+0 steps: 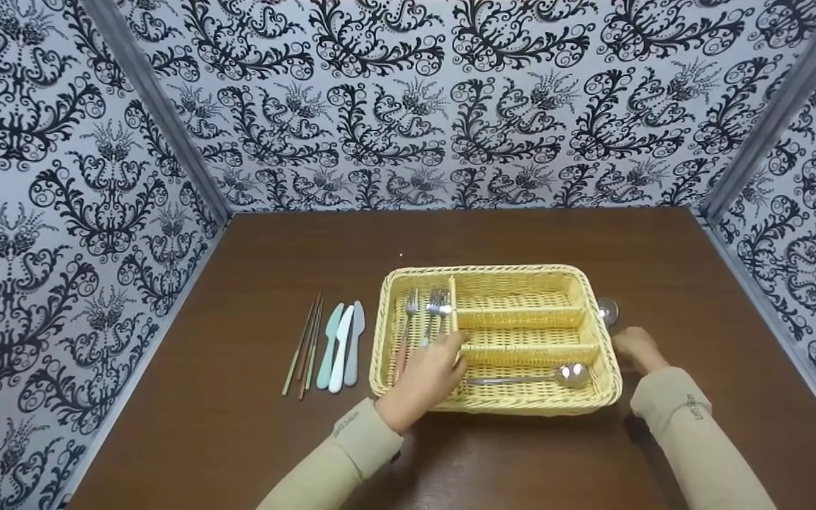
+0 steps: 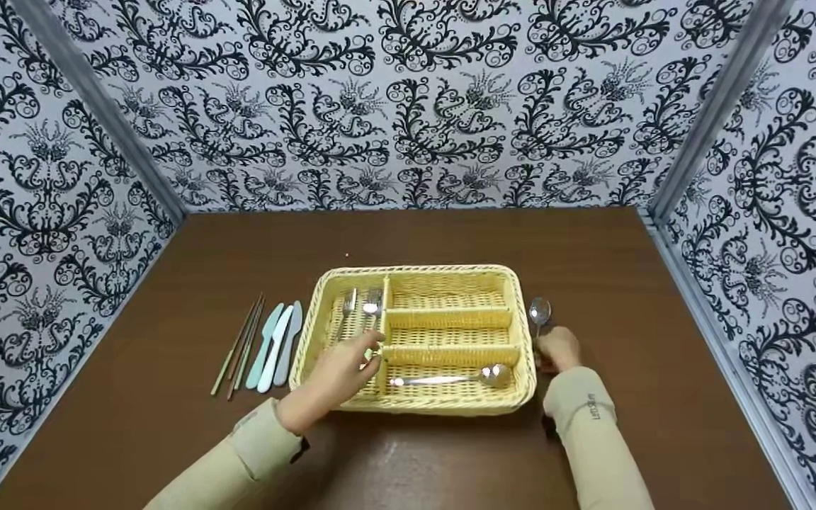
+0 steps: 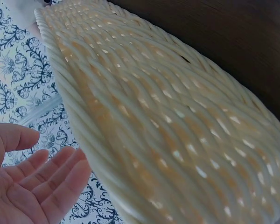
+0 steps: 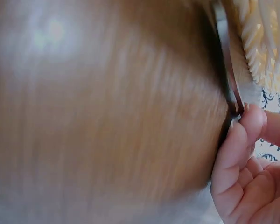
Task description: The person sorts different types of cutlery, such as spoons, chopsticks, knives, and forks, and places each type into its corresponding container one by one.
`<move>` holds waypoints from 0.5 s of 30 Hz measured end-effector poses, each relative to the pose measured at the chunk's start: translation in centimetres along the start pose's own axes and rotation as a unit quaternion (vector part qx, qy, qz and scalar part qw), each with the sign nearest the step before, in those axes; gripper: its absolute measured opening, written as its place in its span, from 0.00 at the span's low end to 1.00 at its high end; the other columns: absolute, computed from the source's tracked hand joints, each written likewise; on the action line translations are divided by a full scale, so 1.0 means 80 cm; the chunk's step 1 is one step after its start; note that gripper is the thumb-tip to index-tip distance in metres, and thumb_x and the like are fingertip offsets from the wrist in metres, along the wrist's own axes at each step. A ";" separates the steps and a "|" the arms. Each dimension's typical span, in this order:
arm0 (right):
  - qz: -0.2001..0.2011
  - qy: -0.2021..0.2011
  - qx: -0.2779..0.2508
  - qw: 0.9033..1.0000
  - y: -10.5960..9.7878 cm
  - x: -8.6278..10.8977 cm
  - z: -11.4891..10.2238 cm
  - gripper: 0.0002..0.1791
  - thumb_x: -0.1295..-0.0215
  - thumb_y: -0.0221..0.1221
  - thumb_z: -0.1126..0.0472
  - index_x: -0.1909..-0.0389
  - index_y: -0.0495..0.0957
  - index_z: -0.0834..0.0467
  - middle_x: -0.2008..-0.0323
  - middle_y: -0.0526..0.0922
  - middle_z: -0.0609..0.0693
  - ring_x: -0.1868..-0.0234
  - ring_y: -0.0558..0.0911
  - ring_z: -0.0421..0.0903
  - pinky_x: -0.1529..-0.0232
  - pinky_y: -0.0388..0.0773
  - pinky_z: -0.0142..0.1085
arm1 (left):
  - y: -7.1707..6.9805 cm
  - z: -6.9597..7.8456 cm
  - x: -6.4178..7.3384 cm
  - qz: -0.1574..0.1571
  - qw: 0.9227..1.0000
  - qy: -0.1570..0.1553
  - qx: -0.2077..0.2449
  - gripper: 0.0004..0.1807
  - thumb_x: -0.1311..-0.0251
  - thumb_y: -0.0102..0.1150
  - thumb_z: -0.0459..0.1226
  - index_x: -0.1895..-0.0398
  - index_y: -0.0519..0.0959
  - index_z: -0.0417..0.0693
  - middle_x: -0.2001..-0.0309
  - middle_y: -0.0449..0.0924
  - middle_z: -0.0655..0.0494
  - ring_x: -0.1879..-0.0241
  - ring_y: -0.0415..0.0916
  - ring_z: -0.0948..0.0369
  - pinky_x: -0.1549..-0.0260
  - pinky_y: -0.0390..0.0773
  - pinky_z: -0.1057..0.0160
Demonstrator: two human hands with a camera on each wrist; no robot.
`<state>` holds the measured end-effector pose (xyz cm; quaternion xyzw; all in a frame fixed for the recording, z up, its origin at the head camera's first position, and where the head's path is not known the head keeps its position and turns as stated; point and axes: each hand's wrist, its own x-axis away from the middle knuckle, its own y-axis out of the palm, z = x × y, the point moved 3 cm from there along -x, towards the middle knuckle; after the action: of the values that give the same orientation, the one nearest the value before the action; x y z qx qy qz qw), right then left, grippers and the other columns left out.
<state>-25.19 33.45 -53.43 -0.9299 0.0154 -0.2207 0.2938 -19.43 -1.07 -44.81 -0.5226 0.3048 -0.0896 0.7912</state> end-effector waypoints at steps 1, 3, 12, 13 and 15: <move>-0.011 0.010 -0.021 1.000 0.000 0.001 0.002 0.04 0.48 0.45 0.68 0.77 0.68 0.62 0.77 0.69 0.52 0.77 0.73 0.45 0.74 0.77 0.36 | 0.000 0.000 0.000 0.000 1.000 0.001 0.004 0.14 0.47 0.55 0.33 0.55 0.74 0.44 0.71 0.79 0.50 0.83 0.69 0.61 0.89 0.64 0.69; -0.035 0.025 -0.064 0.997 0.000 0.004 0.004 0.05 0.46 0.46 0.67 0.78 0.67 0.58 0.78 0.69 0.48 0.78 0.74 0.42 0.73 0.77 0.35 | 0.000 0.002 -0.002 0.001 1.000 0.002 0.005 0.14 0.47 0.55 0.33 0.55 0.74 0.43 0.71 0.79 0.51 0.82 0.71 0.61 0.89 0.65 0.69; -0.097 0.035 -0.149 0.983 -0.014 0.021 0.014 0.07 0.44 0.53 0.64 0.78 0.70 0.52 0.81 0.75 0.42 0.81 0.76 0.36 0.76 0.76 0.28 | 0.003 0.000 -0.002 -0.014 1.000 -0.017 0.019 0.13 0.44 0.54 0.33 0.55 0.75 0.43 0.72 0.79 0.51 0.85 0.66 0.64 0.91 0.63 0.69; -0.095 0.033 -0.155 0.983 -0.018 0.023 0.014 0.06 0.44 0.54 0.64 0.77 0.70 0.53 0.81 0.75 0.41 0.82 0.76 0.35 0.77 0.76 0.28 | 0.003 -0.001 -0.001 -0.018 0.999 -0.026 0.022 0.12 0.44 0.53 0.34 0.55 0.75 0.43 0.72 0.78 0.52 0.85 0.66 0.64 0.90 0.63 0.69; -0.085 0.023 -0.157 0.984 -0.028 0.028 0.015 0.04 0.43 0.55 0.64 0.74 0.71 0.55 0.81 0.76 0.41 0.82 0.76 0.35 0.77 0.76 0.27 | 0.003 -0.003 0.000 -0.021 0.999 -0.040 0.020 0.11 0.43 0.53 0.35 0.56 0.76 0.45 0.73 0.78 0.52 0.85 0.69 0.63 0.89 0.66 0.67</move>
<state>-22.92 35.56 -52.19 -0.9571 -0.0225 -0.2609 0.1239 -19.63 -1.18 -45.08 -0.5166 0.2594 -0.0914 0.8109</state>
